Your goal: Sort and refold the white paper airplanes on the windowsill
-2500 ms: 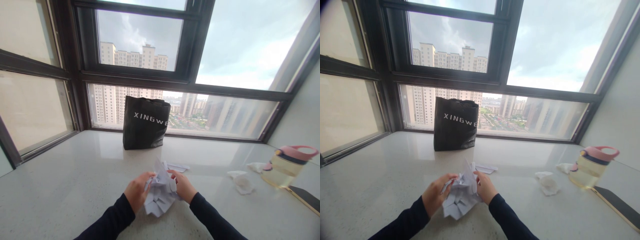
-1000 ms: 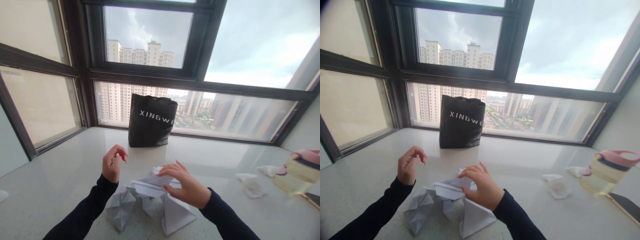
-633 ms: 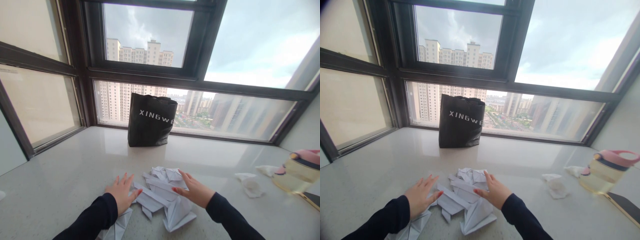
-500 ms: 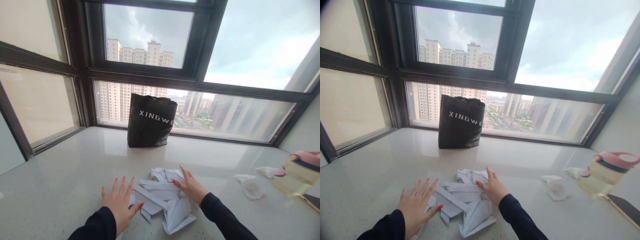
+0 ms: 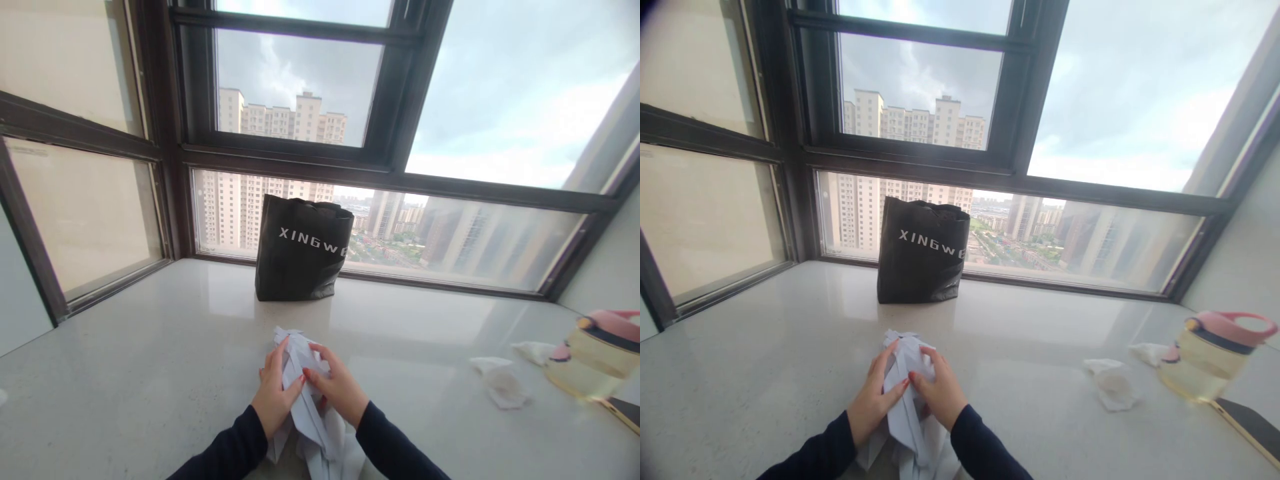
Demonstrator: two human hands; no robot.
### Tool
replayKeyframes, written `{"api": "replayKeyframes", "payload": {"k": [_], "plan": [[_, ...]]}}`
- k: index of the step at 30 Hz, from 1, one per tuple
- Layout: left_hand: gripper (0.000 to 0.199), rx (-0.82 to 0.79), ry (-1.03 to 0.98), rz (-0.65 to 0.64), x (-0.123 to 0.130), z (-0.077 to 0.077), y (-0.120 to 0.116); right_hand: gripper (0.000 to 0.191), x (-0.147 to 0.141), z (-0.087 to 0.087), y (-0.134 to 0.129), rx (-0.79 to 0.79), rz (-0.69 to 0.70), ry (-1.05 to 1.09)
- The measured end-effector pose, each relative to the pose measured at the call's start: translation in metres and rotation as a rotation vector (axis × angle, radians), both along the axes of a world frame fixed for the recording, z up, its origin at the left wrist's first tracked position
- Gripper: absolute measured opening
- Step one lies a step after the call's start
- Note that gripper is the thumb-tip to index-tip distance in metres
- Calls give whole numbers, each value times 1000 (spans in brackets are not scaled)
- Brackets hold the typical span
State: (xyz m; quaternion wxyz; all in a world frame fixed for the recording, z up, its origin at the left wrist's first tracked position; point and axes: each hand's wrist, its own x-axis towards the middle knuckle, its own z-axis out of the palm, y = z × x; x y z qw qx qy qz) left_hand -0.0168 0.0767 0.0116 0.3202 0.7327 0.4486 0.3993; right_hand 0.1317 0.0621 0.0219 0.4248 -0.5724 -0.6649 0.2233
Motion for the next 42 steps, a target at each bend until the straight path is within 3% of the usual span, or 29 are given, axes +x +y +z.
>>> {"api": "replayKeyframes", "payload": {"k": [2,4,7,9,14,16,19,23,27,31,35,38,42], "plan": [[64,116,-130,-49,-1,6,5,46,-2,8,1,56,1,103],[73,243,-136,-98,-3,13,8,61,-1,20,-1,140,4,228],[89,415,112,-134,-12,26,12,77,6,39,-11,236,37,312],[89,495,275,-150,-21,34,10,79,16,45,-22,259,69,292],[40,465,219,-191,-51,47,-5,69,50,30,-54,131,123,87],[31,426,177,-170,-63,46,-9,69,60,24,-66,79,149,-10],[28,375,219,-63,-75,33,-8,61,68,26,-80,45,202,-176],[39,303,448,38,-80,-3,-6,47,69,34,-93,-82,180,-378],[56,328,645,70,-70,-32,-19,70,66,13,-89,-332,247,-575],[62,413,675,-51,-52,-48,-29,68,48,-6,-74,-334,246,-658],[64,387,489,-219,-32,-58,-28,77,20,3,-61,-278,247,-672],[67,357,179,-284,-18,-40,-28,74,8,13,-49,-152,274,-561],[51,393,68,-229,-13,14,-24,72,7,27,-34,176,224,-394]]}}
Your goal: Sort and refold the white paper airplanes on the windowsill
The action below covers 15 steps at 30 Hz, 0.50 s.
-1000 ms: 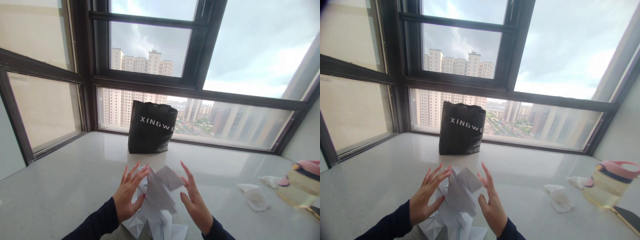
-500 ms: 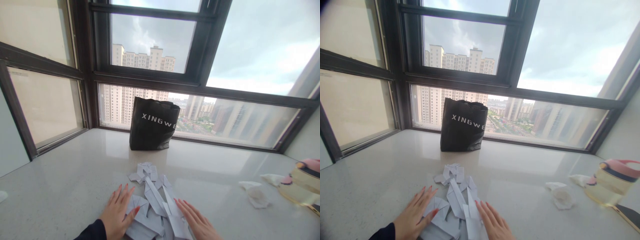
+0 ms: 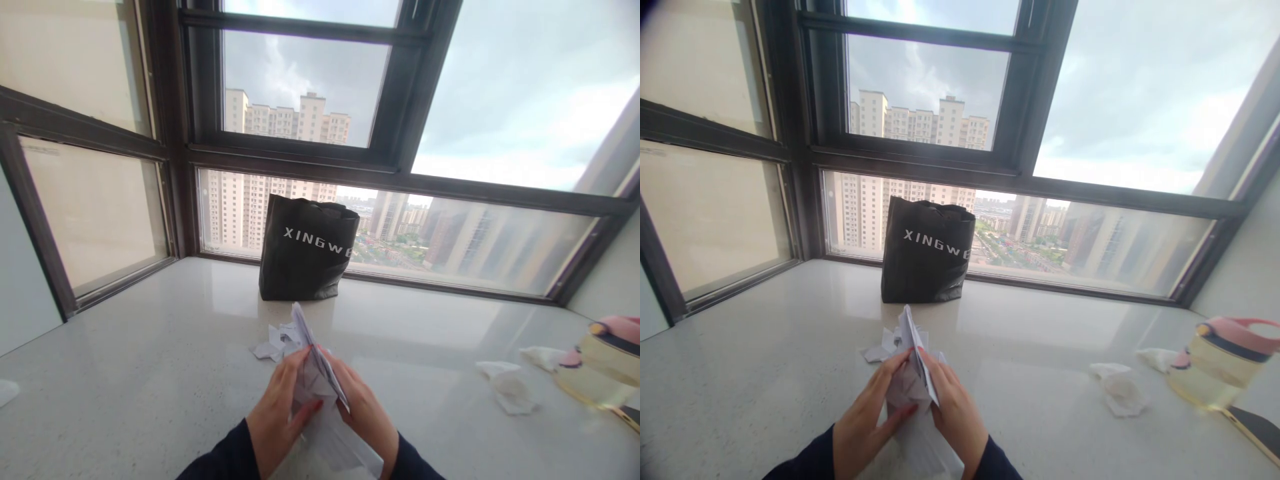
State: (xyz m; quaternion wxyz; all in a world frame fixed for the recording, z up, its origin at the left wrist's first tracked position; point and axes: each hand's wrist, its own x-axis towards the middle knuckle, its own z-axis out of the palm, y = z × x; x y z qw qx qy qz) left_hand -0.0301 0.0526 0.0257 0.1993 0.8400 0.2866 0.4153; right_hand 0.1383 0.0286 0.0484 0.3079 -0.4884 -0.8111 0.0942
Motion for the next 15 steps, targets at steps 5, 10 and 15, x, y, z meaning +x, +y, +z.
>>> {"api": "replayKeyframes", "payload": {"k": [5,10,15], "plan": [[39,217,29,236,-16,30,26,74,12,20,-3,-15,-13,-81],[30,58,217,471,-34,19,59,69,31,25,-9,-301,-35,-72],[44,-109,414,481,-31,-2,78,74,36,4,1,-395,-238,-111]]}}
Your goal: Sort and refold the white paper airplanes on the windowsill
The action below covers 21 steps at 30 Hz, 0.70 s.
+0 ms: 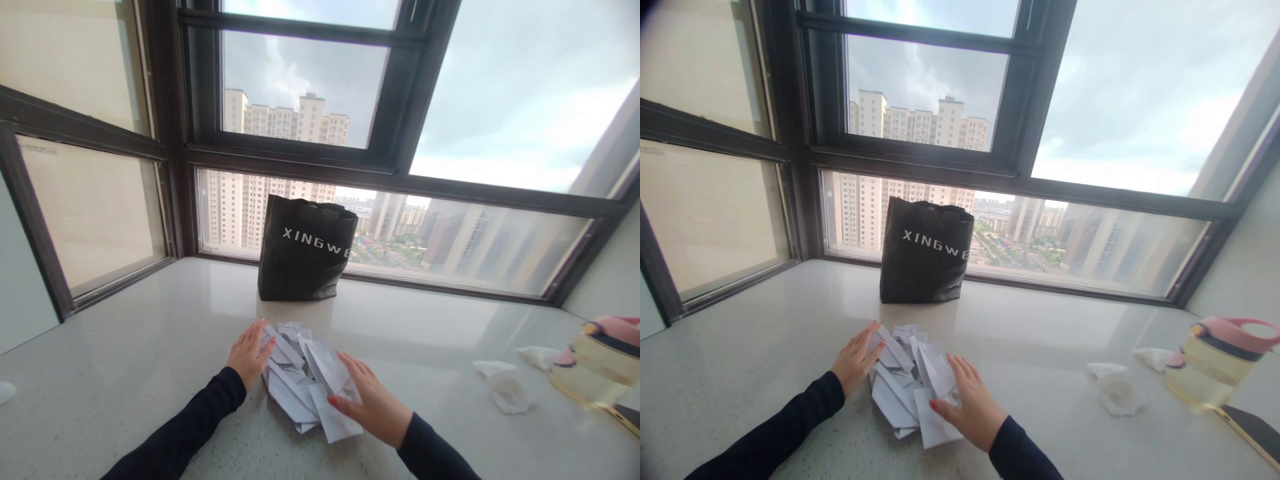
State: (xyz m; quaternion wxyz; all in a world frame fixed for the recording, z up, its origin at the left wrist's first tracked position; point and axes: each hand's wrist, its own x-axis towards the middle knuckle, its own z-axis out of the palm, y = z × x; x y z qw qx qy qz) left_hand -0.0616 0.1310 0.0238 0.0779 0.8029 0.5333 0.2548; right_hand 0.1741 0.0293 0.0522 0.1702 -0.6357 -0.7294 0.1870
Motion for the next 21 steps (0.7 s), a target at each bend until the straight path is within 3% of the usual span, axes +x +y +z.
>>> {"api": "replayKeyframes", "payload": {"k": [2,5,9,12,16,19,21], "plan": [[45,-48,50,-11,4,-8,1,82,-4,-11,3,-36,-16,-58],[43,-85,131,-45,8,-10,-8,76,-17,-21,3,-31,-4,-117],[40,-26,205,-18,9,11,-26,64,-36,-23,-2,46,46,-73],[43,193,259,17,9,26,-39,63,-36,-20,-2,106,122,86],[44,396,228,-197,21,20,-59,71,-23,-11,9,160,228,379],[43,381,191,-374,39,2,-75,69,-20,-6,25,113,184,582],[49,327,183,-467,50,-8,-82,64,-24,-6,35,75,98,565]]}}
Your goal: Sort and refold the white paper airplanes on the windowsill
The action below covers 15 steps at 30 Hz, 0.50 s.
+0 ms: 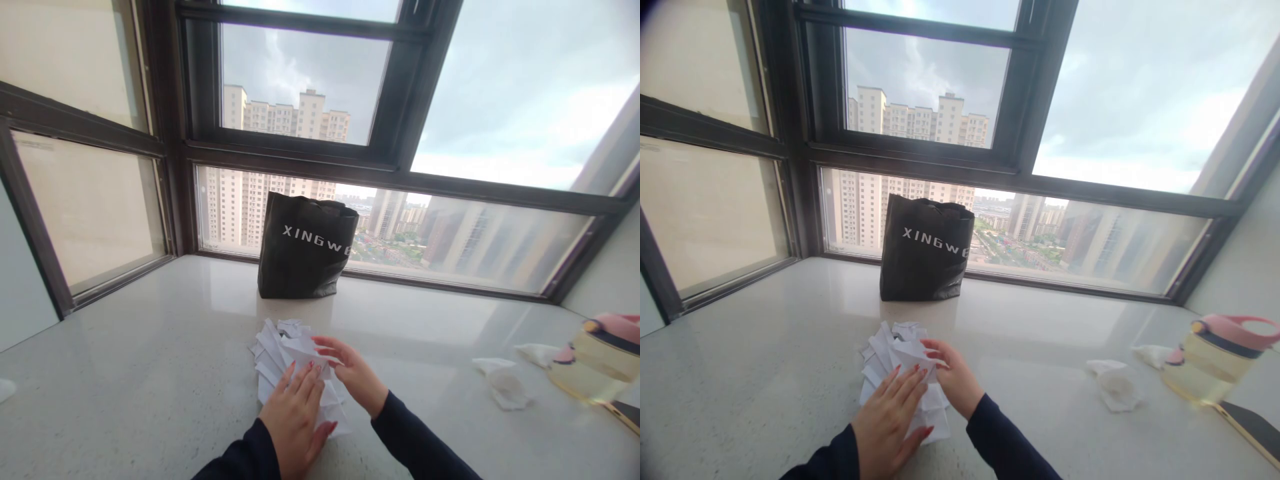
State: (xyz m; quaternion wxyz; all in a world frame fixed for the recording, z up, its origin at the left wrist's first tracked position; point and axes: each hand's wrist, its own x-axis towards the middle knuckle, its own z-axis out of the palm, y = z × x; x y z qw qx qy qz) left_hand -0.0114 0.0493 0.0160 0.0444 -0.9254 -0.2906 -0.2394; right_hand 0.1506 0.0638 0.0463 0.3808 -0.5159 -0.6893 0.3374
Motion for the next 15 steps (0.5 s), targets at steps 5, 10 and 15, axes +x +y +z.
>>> {"api": "replayKeyframes", "payload": {"k": [5,10,15], "plan": [[52,-124,91,-110,5,-7,2,51,-11,3,6,9,-77,-163],[39,-195,165,-28,-9,-8,1,49,-11,14,26,156,-102,-222],[42,-90,116,-245,1,-8,-2,35,-16,6,79,173,-121,-236]]}}
